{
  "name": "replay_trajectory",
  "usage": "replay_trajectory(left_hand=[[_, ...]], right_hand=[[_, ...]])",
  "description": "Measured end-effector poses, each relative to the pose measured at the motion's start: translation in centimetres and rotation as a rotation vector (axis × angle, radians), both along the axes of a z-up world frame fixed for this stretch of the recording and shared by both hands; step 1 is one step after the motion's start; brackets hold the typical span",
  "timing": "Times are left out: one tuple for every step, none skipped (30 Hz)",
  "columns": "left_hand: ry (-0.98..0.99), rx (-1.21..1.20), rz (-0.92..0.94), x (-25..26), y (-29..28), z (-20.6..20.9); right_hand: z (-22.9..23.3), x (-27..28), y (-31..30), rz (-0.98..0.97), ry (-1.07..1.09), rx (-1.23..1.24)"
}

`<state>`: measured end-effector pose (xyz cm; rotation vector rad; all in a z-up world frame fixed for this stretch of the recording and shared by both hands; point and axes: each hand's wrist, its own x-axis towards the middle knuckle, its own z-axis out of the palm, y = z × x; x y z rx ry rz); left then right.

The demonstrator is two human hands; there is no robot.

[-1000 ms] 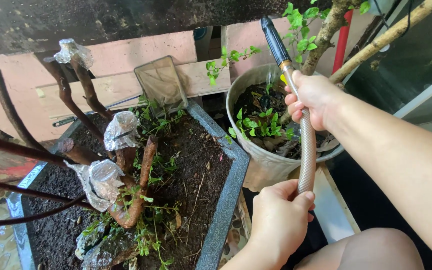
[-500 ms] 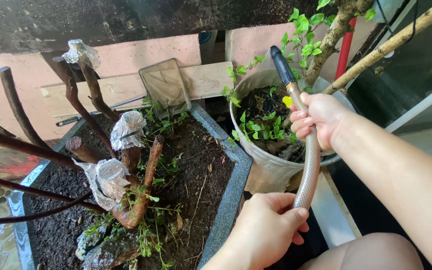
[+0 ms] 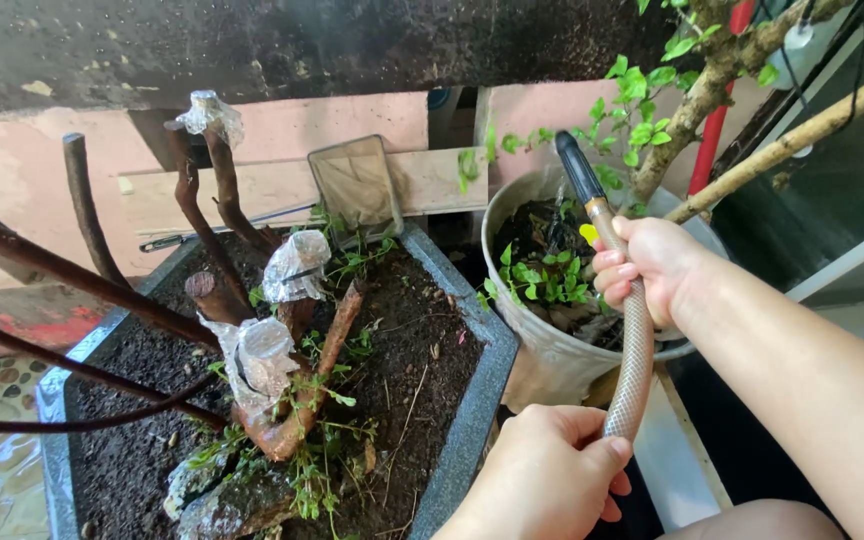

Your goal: Watering potted plants and bonsai with a hose on a balcony.

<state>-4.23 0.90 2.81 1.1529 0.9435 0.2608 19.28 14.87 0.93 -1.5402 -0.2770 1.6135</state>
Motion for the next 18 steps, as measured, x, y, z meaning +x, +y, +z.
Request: replay_trajectory(left_hand=[[0.007, 0.004, -0.005, -0.1, 0.1, 0.2], [0.002, 0.008, -0.007, -0.1, 0.0, 0.3], [-0.008, 0.0, 0.001, -0.1, 0.0, 0.3], [-0.019, -0.008, 0.008, -0.1, -0.1, 0.3], [-0.024, -0.006, 0.009, -0.2, -0.1, 0.4], [-0.006, -0.027, 0.003, -0.3, -0.2, 0.4], [0.015, -0.048, 0.003, -0.5, -0.2, 0.5], [0.012, -0.048, 0.01, -0.6, -0.3, 0.3], [0.033, 0.027, -0.01, -0.8, -0.4, 0.1], [0.056, 0.101, -0.03, -0.9, -0.4, -0.1], [0.055, 0.104, -0.029, -1.0, -0.3, -0.4], [0.066, 0.083, -0.049, -0.9, -0.1, -0.7], [0.078, 0.057, -0.074, -0.8, -0.1, -1.1], [0.08, 0.054, -0.078, -0.8, -0.2, -1.1], [0.077, 0.013, -0.073, -0.8, -0.2, -1.1], [0.074, -0.027, -0.067, -0.8, -0.3, -1.2], [0.075, -0.026, -0.066, -0.7, -0.2, -1.3], [0.07, 0.013, -0.078, -0.6, -0.2, -1.4]], right_hand=[[1.0, -0.6, -0.2, -0.01, -0.038, 0.029], [1.2, -0.7, -0.3, -0.012, -0.043, 0.033], [1.4, -0.8, -0.4, -0.008, -0.052, 0.047], [1.7, -1.0, -0.4, -0.004, -0.062, 0.062], [1.1, -0.7, -0.4, -0.002, -0.067, 0.063], [0.6, -0.5, -0.4, 0.006, -0.073, 0.033], [-0.1, -0.4, -0.3, 0.019, -0.077, 0.002], [-0.6, -0.4, -0.4, 0.027, -0.08, 0.002], [-1.0, -0.5, -0.4, 0.022, -0.079, -0.027], [-1.4, -0.5, -0.4, 0.017, -0.078, -0.057], [-1.5, -0.9, -0.5, 0.019, -0.079, -0.055], [-1.6, -1.1, -0.5, 0.005, -0.088, -0.075], [-1.9, -1.3, -0.9, -0.014, -0.094, -0.102], [-1.8, -1.3, -1.0, -0.017, -0.092, -0.105], [-1.7, -1.5, -1.1, -0.023, -0.106, -0.101], [-1.6, -1.6, -1.2, -0.029, -0.12, -0.096], [-1.5, -1.5, -1.1, -0.028, -0.12, -0.094], [-1.4, -1.3, -1.1, -0.021, -0.11, -0.079]])
